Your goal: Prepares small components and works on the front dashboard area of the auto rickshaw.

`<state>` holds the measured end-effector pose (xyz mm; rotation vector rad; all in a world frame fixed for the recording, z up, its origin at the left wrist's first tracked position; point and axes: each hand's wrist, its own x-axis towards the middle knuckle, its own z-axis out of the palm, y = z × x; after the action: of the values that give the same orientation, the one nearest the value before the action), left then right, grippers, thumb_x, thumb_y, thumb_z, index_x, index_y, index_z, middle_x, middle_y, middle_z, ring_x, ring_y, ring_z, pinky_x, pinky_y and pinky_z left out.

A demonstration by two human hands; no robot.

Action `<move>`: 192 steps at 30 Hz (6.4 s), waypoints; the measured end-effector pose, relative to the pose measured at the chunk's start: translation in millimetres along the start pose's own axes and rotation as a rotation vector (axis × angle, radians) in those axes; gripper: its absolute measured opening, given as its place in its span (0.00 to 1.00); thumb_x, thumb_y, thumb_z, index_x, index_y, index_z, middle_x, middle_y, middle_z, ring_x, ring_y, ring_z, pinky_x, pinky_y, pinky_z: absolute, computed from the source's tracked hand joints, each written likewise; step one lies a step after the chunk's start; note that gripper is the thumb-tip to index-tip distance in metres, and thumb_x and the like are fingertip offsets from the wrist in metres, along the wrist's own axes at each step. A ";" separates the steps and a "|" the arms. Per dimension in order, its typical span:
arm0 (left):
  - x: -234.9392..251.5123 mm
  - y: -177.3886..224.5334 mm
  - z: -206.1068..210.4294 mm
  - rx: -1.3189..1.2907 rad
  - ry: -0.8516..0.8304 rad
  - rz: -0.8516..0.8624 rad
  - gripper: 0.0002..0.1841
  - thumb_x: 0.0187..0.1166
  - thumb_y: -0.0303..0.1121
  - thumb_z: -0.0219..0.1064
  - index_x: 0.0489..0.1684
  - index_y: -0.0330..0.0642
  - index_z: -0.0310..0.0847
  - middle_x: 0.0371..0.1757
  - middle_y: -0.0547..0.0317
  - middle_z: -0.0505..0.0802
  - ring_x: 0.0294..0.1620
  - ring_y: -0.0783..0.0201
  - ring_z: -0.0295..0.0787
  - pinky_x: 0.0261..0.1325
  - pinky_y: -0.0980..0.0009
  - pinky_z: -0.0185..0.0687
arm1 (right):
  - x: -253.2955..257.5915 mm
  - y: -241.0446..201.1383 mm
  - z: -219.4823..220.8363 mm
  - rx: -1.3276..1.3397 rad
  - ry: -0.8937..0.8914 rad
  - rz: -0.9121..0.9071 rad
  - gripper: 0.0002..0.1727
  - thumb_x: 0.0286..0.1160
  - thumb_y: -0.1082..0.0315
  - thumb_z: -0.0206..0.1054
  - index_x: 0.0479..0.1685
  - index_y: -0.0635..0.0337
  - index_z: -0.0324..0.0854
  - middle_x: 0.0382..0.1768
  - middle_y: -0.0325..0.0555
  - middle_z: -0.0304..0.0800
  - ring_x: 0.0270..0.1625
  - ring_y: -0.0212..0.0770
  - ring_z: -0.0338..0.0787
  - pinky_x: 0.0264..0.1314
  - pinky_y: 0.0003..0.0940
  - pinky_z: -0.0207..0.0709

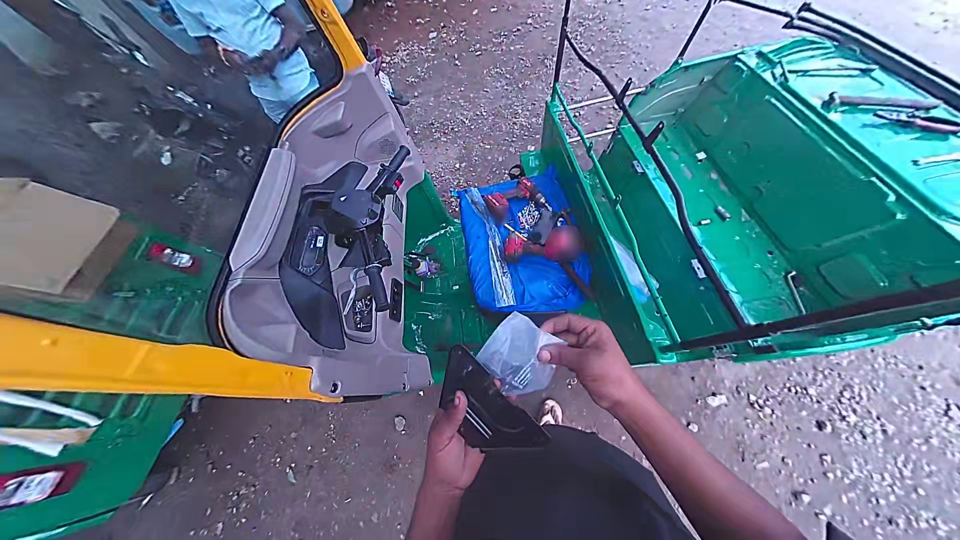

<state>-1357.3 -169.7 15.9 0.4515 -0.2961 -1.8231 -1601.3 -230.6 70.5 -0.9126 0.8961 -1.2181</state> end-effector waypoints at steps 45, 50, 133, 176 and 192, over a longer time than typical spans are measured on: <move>159.3 86.8 -25.1 0.320 0.238 0.063 0.21 0.71 0.42 0.80 0.61 0.47 0.87 0.52 0.50 0.97 0.53 0.57 0.97 0.60 0.53 0.93 | 192.5 21.0 14.3 -0.688 -0.361 -0.029 0.05 0.66 0.65 0.78 0.34 0.57 0.91 0.36 0.39 0.93 0.43 0.31 0.90 0.48 0.36 0.85; 179.0 66.1 -24.1 0.388 0.375 0.178 0.21 0.71 0.43 0.79 0.61 0.48 0.85 0.52 0.53 0.97 0.53 0.60 0.96 0.60 0.56 0.93 | 228.1 43.8 -3.9 -0.662 -0.374 -0.183 0.08 0.66 0.63 0.79 0.37 0.58 0.94 0.49 0.46 0.95 0.58 0.38 0.91 0.63 0.38 0.84; 198.3 -1.8 -55.4 0.140 1.007 0.365 0.13 0.90 0.39 0.53 0.58 0.47 0.82 0.50 0.56 0.96 0.54 0.62 0.95 0.60 0.56 0.92 | 555.9 86.1 -236.2 -1.295 -0.062 0.180 0.08 0.69 0.64 0.75 0.36 0.60 0.92 0.35 0.54 0.93 0.43 0.55 0.92 0.50 0.64 0.82; 246.7 -24.5 -58.4 0.533 0.784 0.222 0.18 0.64 0.40 0.84 0.50 0.45 0.92 0.45 0.54 0.98 0.44 0.62 0.97 0.53 0.60 0.95 | 465.1 176.8 -210.8 -1.643 -0.389 0.647 0.35 0.59 0.70 0.78 0.73 0.57 0.74 0.59 0.65 0.86 0.60 0.69 0.88 0.51 0.68 0.83; 289.7 -11.1 -51.8 0.830 0.775 -0.057 0.14 0.69 0.32 0.77 0.44 0.29 0.89 0.40 0.45 0.96 0.41 0.58 0.96 0.50 0.62 0.95 | 334.9 173.4 -81.6 0.257 -0.576 0.768 0.08 0.80 0.78 0.62 0.42 0.64 0.87 0.34 0.40 0.92 0.37 0.31 0.89 0.46 0.33 0.86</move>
<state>-1415.9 -441.9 -79.7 1.6923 -0.4845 -1.3729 -1571.9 -549.6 -144.5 -0.5677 0.5167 -0.3562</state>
